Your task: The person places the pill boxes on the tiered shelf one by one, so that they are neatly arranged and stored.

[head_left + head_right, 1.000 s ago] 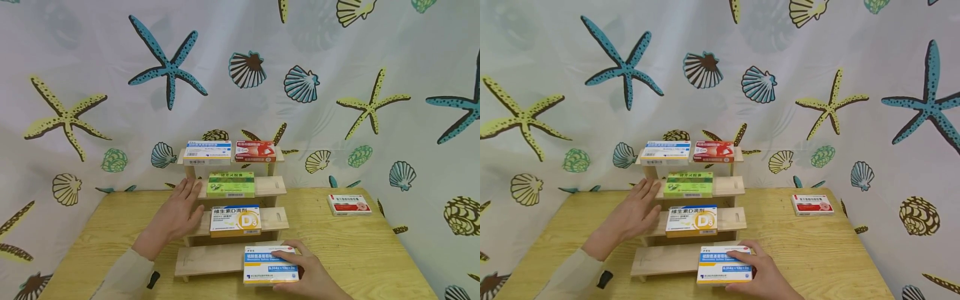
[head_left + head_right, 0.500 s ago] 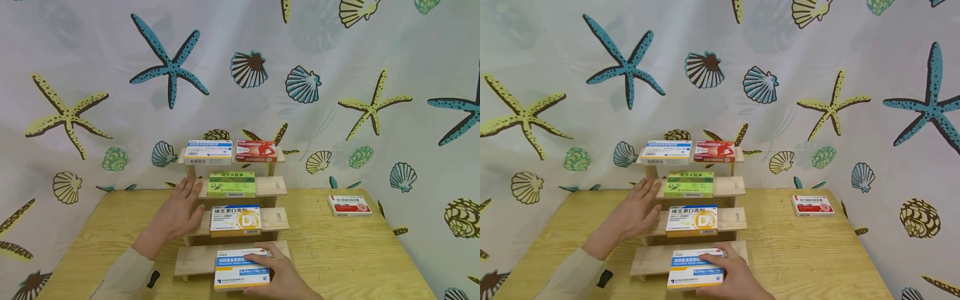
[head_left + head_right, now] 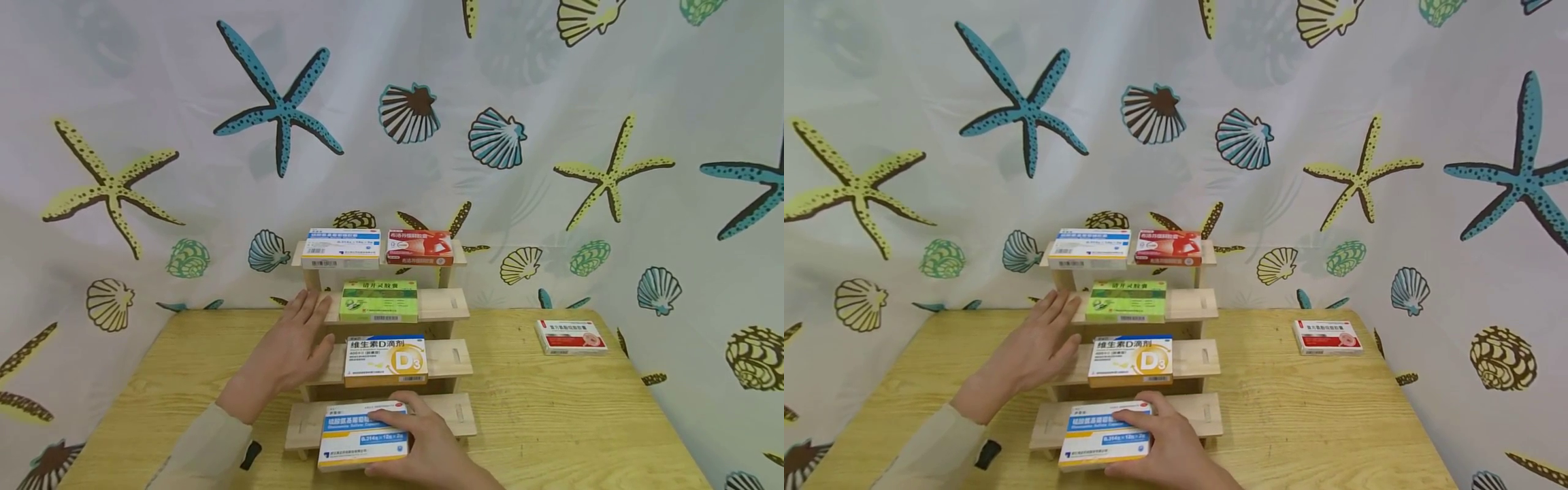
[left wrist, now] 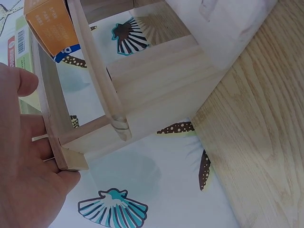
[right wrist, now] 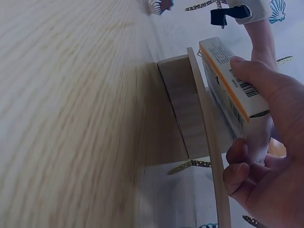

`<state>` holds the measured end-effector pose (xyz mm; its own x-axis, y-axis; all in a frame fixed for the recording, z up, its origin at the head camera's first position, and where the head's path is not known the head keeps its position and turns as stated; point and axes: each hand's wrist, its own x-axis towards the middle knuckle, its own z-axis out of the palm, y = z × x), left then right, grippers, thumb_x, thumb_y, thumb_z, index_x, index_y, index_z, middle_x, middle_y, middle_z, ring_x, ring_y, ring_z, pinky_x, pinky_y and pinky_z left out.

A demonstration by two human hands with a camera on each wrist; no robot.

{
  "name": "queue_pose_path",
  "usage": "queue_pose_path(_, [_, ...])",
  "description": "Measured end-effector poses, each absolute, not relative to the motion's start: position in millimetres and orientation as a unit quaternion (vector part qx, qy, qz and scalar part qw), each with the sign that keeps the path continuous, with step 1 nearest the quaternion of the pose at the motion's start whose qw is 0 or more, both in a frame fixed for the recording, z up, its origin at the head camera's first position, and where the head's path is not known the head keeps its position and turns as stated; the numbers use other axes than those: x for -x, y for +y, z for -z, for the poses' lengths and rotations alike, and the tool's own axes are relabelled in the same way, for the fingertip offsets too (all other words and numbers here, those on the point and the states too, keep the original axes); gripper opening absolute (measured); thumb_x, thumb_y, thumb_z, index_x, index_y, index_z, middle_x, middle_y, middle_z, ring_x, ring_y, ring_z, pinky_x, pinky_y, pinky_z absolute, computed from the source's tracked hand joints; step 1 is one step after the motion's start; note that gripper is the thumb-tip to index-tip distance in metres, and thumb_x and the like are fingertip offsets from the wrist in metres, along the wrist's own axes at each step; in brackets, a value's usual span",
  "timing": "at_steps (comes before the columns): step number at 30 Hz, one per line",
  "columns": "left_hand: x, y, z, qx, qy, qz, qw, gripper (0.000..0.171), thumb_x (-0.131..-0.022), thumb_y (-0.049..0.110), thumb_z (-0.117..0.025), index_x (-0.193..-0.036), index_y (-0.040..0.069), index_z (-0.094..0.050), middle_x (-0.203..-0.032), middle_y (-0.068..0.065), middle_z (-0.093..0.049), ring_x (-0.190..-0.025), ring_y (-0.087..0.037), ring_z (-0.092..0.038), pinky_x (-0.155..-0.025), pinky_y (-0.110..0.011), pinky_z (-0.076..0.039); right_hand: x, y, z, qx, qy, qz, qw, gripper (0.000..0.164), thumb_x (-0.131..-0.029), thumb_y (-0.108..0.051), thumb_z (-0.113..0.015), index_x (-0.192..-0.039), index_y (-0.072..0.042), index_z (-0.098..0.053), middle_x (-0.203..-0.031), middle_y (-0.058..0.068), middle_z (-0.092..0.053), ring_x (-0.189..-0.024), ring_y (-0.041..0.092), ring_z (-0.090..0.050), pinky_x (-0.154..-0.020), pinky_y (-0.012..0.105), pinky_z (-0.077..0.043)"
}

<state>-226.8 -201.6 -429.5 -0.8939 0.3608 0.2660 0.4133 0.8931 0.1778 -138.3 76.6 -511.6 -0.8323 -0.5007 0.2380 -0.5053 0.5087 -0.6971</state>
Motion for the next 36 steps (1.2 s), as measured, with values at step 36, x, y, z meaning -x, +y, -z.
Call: queue_pose_path(36, [227,-202,428,0.201,-0.967,0.113,0.11,0.071,-0.106,0.034,-0.051,-0.163,-0.003,-0.032,-0.17,-0.028,-0.027,-0.159,-0.05,-0.024,-0.13,-0.057,-0.026,157,34,502,-0.314,-0.918,-0.242,-0.007,0.072,-0.079,-0.067,-0.084,-0.143,-0.043,-0.064,-0.138,0.005,-0.063,-0.108,0.016,-0.067,-0.081,0.028,-0.054])
